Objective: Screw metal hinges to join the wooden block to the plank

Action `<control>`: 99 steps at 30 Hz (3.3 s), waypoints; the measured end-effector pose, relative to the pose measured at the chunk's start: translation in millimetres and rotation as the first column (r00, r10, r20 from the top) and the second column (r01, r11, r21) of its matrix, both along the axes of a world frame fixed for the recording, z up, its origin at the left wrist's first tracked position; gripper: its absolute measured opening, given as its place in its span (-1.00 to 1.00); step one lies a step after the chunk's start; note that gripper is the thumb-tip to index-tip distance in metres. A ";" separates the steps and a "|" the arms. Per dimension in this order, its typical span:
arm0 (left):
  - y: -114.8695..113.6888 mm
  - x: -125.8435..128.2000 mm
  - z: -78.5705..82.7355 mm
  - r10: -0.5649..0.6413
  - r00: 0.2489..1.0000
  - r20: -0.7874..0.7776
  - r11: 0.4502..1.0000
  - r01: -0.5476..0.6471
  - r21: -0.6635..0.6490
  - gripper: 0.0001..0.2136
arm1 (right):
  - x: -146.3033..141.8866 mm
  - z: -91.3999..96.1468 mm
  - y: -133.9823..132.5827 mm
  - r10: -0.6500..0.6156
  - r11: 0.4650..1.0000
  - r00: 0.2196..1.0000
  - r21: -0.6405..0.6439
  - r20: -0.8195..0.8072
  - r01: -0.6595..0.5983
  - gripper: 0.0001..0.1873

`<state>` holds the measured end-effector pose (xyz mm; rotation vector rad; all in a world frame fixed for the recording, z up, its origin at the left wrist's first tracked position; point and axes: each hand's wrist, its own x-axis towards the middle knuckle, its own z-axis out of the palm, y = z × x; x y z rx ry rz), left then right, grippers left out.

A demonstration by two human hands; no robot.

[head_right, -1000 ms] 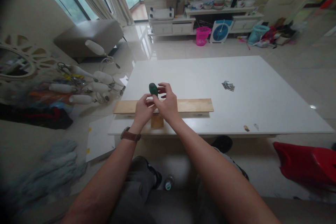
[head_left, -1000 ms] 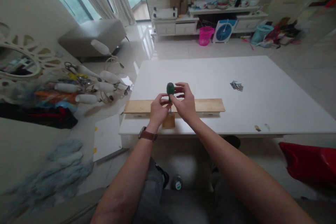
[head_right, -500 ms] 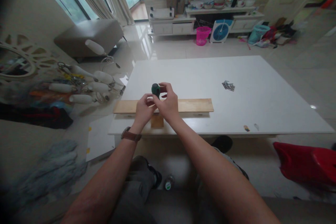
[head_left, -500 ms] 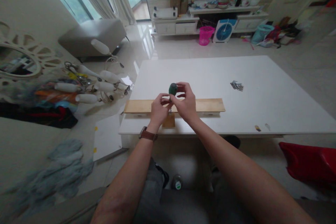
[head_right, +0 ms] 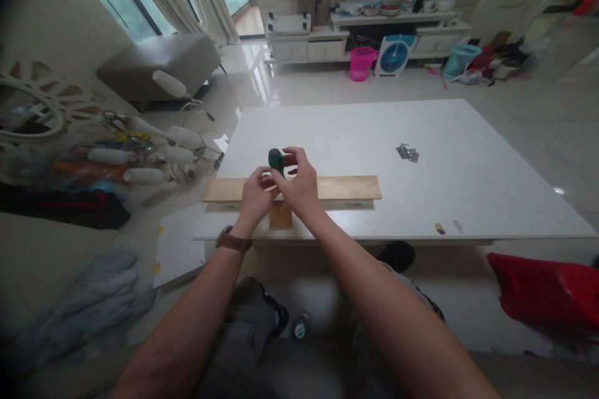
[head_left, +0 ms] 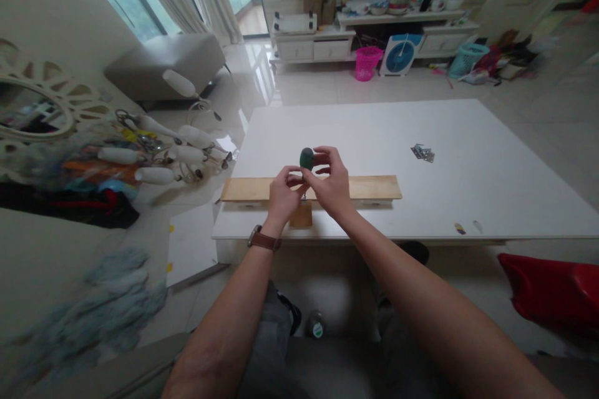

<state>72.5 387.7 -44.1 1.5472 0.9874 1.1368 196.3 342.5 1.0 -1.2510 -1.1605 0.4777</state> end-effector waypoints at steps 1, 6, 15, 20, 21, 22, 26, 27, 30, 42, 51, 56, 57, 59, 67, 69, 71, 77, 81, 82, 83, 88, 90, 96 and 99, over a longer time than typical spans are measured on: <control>0.8 -0.6 -0.9 -0.010 1.000 0.003 1.000 0.010 -0.005 -0.66 | 0.0 0.3 -0.2 0.005 1.000 1.000 0.006 -0.008 -0.005 -0.59; 0.6 -1.2 -0.9 0.023 1.000 -0.013 0.999 -0.022 0.026 -0.71 | -0.4 1.1 -0.6 0.023 0.999 1.000 0.023 -0.018 -0.023 -0.58; -2.3 0.4 2.2 0.056 0.997 -0.054 0.997 -0.053 0.064 -0.78 | 0.6 -1.5 1.3 -0.028 1.000 0.999 0.006 0.034 0.028 -0.56; -2.5 1.0 1.7 0.073 0.996 -0.044 0.994 -0.069 0.081 -0.77 | 1.3 -3.9 2.4 -0.064 0.998 0.998 -0.010 0.024 0.064 -0.53; -2.5 1.2 1.8 0.073 0.996 -0.044 0.995 -0.070 0.078 -0.76 | 1.3 -4.1 2.4 -0.064 0.998 0.998 -0.020 0.018 0.064 -0.54; -2.4 1.2 1.8 0.072 0.997 -0.043 0.995 -0.068 0.074 -0.75 | 1.2 -4.2 2.4 -0.060 0.998 0.998 -0.028 0.012 0.061 -0.54; 0.2 0.2 -0.4 0.040 0.999 -0.013 0.998 -0.039 0.059 -0.70 | 0.3 -2.9 1.1 -0.036 0.999 0.999 -0.029 0.011 0.036 -0.56; 1.2 -0.2 -1.6 0.028 1.000 0.003 0.998 -0.028 0.050 -0.69 | 0.1 -2.5 0.7 -0.029 0.999 1.000 -0.024 0.008 0.029 -0.56; 3.2 -1.2 -4.4 -0.012 0.999 0.041 1.000 0.012 0.009 -0.67 | -0.1 -1.4 -0.2 0.006 1.000 1.000 -0.001 -0.019 -0.006 -0.58; -1.9 1.1 5.9 0.065 0.997 -0.032 0.997 -0.064 0.032 -0.73 | 0.0 -3.4 1.8 -0.020 0.999 1.000 -0.026 0.006 0.020 -0.50; -1.6 0.4 3.3 0.018 1.000 -0.007 0.999 -0.017 0.043 -0.73 | -1.3 -3.2 0.6 -0.004 1.000 0.999 -0.024 0.039 0.005 -0.57; 2.6 -2.3 -3.4 -0.062 0.997 0.041 0.997 0.064 -0.032 -0.64 | 0.3 -2.1 -0.6 0.033 0.999 0.999 0.015 -0.017 -0.033 -0.61; 2.9 -2.6 -4.1 -0.074 0.996 0.038 0.997 0.076 -0.035 -0.66 | 0.5 -1.8 -0.9 0.046 0.999 0.999 0.019 -0.020 -0.045 -0.62; 2.4 -2.5 -3.9 -0.070 0.997 0.020 0.997 0.070 -0.017 -0.73 | 0.6 -1.2 -1.0 0.060 0.998 0.998 0.020 -0.015 -0.059 -0.61; -3.1 2.2 1.5 0.040 0.999 -0.016 0.997 -0.039 0.061 -0.80 | 0.8 -5.2 2.8 0.017 1.000 0.999 0.008 0.027 -0.017 -0.56; -2.1 2.1 -0.1 0.026 1.000 -0.009 0.998 -0.026 0.057 -0.79 | 1.1 -6.6 3.3 0.010 1.000 1.000 0.018 -0.001 -0.010 -0.56; -0.4 1.2 -2.3 -0.010 1.000 0.000 0.999 0.010 0.037 -0.75 | 1.1 -7.0 3.0 0.018 1.000 0.999 0.025 -0.049 -0.016 -0.55; 0.9 -0.2 -2.1 -0.027 0.999 -0.020 1.000 0.027 0.010 -0.75 | -0.7 -4.7 0.8 0.076 0.996 0.996 0.055 -0.056 -0.073 -0.58; -1.7 2.0 3.6 0.007 1.000 -0.031 1.000 -0.007 0.024 -0.77 | -0.7 -6.9 2.1 0.056 0.998 0.998 0.025 -0.035 -0.055 -0.50; -2.0 2.4 4.5 0.014 0.999 -0.035 0.999 -0.013 0.031 -0.77 | -0.7 -7.8 2.4 0.047 0.999 0.998 0.015 -0.035 -0.046 -0.48; -2.0 2.5 4.8 0.020 0.999 -0.038 0.999 -0.019 0.035 -0.77 | -0.6 -8.6 2.5 0.043 0.999 0.998 0.009 -0.035 -0.043 -0.48; 1.9 -0.3 -0.9 -0.016 1.000 0.005 1.000 0.016 0.002 -0.68 | -0.5 -8.4 1.4 0.066 0.997 0.997 0.033 -0.041 -0.064 -0.59; 3.3 -1.9 -3.6 -0.036 0.999 0.011 0.999 0.036 -0.016 -0.67 | -0.3 -7.6 1.1 0.075 0.997 0.996 0.029 -0.044 -0.074 -0.60; 1.1 -0.3 -2.5 0.022 0.999 -0.040 0.999 -0.020 0.031 -0.74 | -0.4 -9.0 3.2 0.053 0.999 0.997 -0.003 -0.049 -0.053 -0.50; -0.3 1.2 -1.4 0.047 0.996 -0.073 0.997 -0.043 0.058 -0.75 | -0.3 -10.6 4.0 0.031 0.999 0.998 -0.019 -0.058 -0.032 -0.49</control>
